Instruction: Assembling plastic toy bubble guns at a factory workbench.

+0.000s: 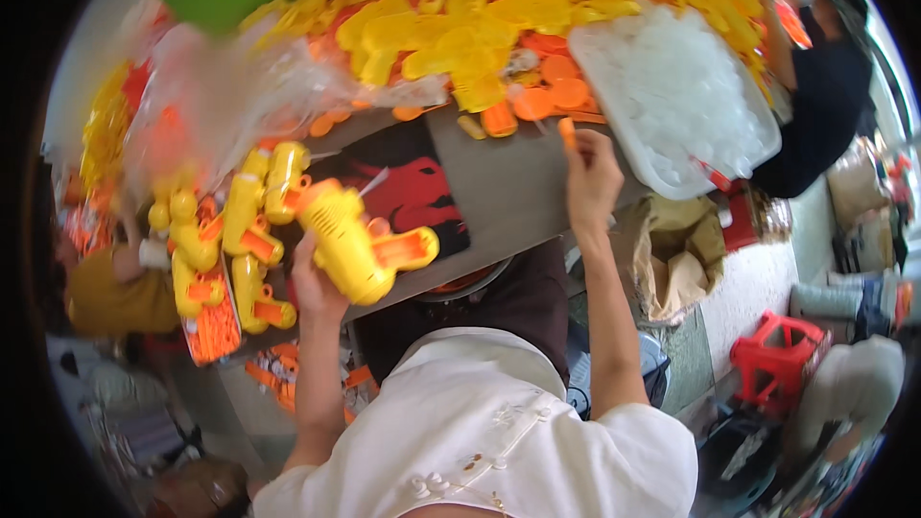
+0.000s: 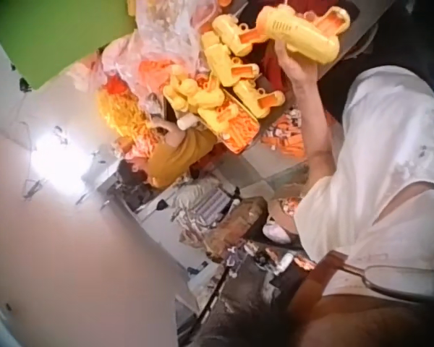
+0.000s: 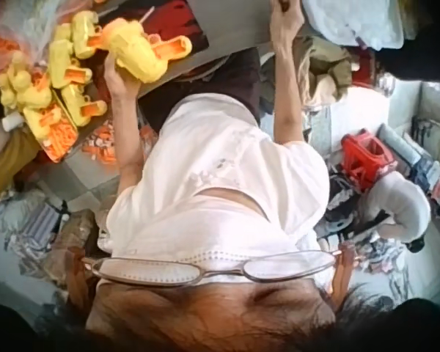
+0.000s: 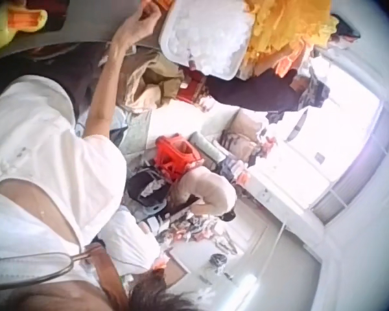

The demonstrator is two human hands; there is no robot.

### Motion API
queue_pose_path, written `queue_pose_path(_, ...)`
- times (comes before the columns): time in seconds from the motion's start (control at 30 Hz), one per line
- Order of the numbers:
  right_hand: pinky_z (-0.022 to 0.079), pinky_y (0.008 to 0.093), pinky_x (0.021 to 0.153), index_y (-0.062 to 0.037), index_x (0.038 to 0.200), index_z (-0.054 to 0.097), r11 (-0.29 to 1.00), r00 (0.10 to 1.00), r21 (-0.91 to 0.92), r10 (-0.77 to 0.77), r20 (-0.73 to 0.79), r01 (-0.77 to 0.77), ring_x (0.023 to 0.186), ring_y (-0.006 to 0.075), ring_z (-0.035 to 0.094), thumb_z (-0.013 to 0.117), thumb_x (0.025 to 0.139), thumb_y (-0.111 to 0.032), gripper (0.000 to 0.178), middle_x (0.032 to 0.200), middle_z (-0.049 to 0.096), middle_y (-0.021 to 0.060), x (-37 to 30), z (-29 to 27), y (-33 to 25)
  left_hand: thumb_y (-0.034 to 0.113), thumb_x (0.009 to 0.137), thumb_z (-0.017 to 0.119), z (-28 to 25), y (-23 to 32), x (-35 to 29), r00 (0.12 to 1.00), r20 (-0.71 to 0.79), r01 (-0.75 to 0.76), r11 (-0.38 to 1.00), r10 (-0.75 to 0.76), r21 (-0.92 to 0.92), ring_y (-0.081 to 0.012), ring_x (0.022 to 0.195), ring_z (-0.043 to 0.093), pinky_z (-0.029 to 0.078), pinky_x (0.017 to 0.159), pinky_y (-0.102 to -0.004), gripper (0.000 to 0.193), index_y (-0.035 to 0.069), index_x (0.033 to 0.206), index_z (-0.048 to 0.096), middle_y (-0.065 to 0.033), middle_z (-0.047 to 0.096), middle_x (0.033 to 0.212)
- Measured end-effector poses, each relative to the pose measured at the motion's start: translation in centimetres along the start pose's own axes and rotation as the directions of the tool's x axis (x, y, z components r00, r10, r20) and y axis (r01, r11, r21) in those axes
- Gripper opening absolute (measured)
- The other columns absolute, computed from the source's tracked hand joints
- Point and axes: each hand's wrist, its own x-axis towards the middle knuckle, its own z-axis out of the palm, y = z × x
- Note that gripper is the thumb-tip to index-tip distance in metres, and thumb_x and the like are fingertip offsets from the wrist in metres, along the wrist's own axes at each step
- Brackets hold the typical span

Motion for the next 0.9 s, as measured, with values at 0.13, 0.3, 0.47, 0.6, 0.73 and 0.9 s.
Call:
queue_pose_path(0.13, 0.05, 0.0237, 0.078, 0.0009, 0.106, 0.066, 0.731, 0.88, 0.574, 0.076, 0.469, -0.369, 0.084, 0.0093, 0.062, 0.067, 0.089, -0.002, 0.017, 0.096, 0.068, 0.0033, -5.2, 0.3, -9.7, 0.038, 0.094, 0.064, 0.4, -1.8, 3.5, 0.979, -0.19, -0.043, 0.987, 0.072, 0.153, -0.0256, 0.104, 0.065, 0.054, 0.091, -0.0406, 0.054, 0.006, 0.134, 0.046, -0.0119, 0.061, 0.114)
queue_pose_path(0.3, 0.05, 0.0227, 0.078, 0.0007, 0.105, 0.067, 0.77, 0.744, 0.49, -0.03, 0.668, -0.409, 0.083, 0.0081, 0.062, 0.073, 0.086, -0.005, 0.021, 0.095, 0.068, 0.0027, -9.3, 5.3, -12.8, 0.054, 0.1, 0.046, 1.6, -2.9, 4.8, 0.942, -0.153, -0.198, 0.862, 0.299, 0.466, -0.0269, 0.113, 0.06, 0.05, 0.097, -0.0423, 0.064, 0.008, 0.143, 0.032, -0.0157, 0.055, 0.125)
queue_pose_path(0.47, 0.05, 0.0224, 0.078, 0.001, 0.103, 0.067, 0.797, 0.728, 0.429, 0.021, 0.685, -0.426, 0.083, 0.0072, 0.061, 0.073, 0.086, -0.006, 0.019, 0.094, 0.067, 0.0021, -10.4, 6.8, -13.6, 0.043, 0.101, 0.053, -0.4, -3.4, 4.1, 0.879, -0.159, -0.336, 0.82, 0.45, 0.463, -0.015, 0.114, 0.048, 0.044, 0.095, -0.0333, 0.058, 0.012, 0.143, 0.028, -0.005, 0.045, 0.125)
queue_pose_path(0.6, 0.049, 0.0236, 0.079, 0.0017, 0.101, 0.066, 0.83, 0.791, 0.448, -0.014, 0.612, -0.332, 0.083, 0.0088, 0.061, 0.071, 0.087, -0.004, 0.016, 0.091, 0.067, 0.0021, -11.2, 7.4, -13.5, 0.024, 0.088, 0.072, 0.3, -2.9, 3.1, 0.865, -0.106, -0.375, 0.772, 0.491, 0.514, -0.0155, 0.108, 0.053, 0.048, 0.091, -0.0328, 0.077, 0.012, 0.147, 0.023, -0.0056, 0.047, 0.121)
queue_pose_path(0.73, 0.04, 0.0317, 0.101, -0.003, 0.122, 0.061, 0.944, 0.857, 0.251, -0.306, 0.415, 0.216, 0.117, 0.0206, 0.053, 0.071, 0.086, -0.007, 0.037, 0.126, 0.055, 0.0131, -11.4, 6.9, -14.5, 0.005, 0.078, 0.076, 1.0, -2.3, 2.5, 0.889, -0.168, -0.293, 0.812, 0.425, 0.504, -0.0147, 0.104, 0.056, 0.052, 0.088, -0.0317, 0.082, 0.011, 0.143, 0.027, -0.0056, 0.05, 0.117)
queue_pose_path(0.9, 0.039, 0.0314, 0.105, 0.0035, 0.14, 0.047, 0.832, 0.658, 0.424, -0.098, 0.747, -0.358, 0.122, 0.0191, 0.053, 0.065, 0.092, -0.009, 0.052, 0.134, 0.055, 0.012, -9.9, 8.9, -13.1, 0.005, 0.08, 0.074, 2.3, -2.9, 2.5, 0.839, -0.249, -0.3, 0.793, 0.484, 0.531, -0.0152, 0.104, 0.057, 0.052, 0.088, -0.0303, 0.072, 0.009, 0.138, 0.032, -0.0058, 0.052, 0.117)
